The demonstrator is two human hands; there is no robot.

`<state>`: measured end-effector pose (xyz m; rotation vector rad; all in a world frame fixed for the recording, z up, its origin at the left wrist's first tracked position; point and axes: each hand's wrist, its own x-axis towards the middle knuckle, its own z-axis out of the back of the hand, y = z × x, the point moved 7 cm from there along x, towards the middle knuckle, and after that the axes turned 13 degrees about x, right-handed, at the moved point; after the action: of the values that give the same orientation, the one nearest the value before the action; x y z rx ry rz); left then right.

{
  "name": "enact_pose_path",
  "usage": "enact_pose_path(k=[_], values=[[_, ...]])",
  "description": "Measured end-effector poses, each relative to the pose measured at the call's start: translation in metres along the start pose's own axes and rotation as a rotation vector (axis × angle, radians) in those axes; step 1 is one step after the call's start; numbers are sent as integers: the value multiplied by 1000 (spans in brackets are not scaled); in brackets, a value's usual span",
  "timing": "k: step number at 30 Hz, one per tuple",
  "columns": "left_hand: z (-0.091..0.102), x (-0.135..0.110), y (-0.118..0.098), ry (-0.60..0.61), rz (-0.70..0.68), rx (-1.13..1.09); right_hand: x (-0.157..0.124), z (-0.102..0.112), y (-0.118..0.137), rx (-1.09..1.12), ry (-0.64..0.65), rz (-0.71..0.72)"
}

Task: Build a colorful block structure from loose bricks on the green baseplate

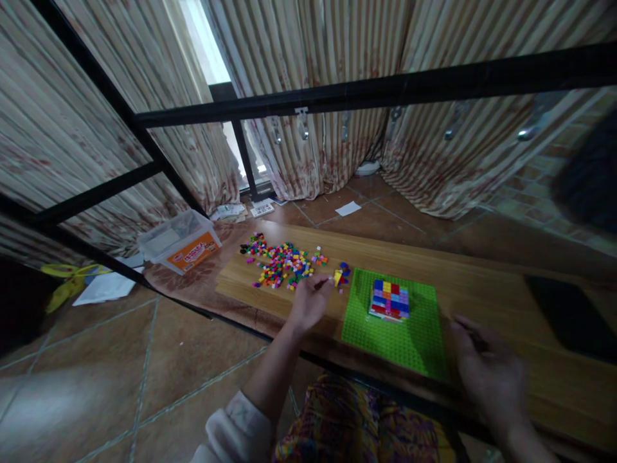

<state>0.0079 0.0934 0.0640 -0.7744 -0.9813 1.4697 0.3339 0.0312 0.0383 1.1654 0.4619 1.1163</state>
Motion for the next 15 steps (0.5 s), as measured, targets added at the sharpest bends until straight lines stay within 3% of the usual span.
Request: enact_pose_path(k=[2,5,7,11,15], values=[[-9,-19,-9,64,63,-191,-3,-11,34,112,45,-18],[-24,-50,-23,159,128,-330,-18,-43,88,337,259,42],[-33,-70,-32,241,141,-366,-36,-64,107,421,418,41],[-43,-104,-33,336,139,-395,-70,-75,97,471,498,-54],[-52,-124,-13,338,225,-445,-93,-75,69,484,552,-187]])
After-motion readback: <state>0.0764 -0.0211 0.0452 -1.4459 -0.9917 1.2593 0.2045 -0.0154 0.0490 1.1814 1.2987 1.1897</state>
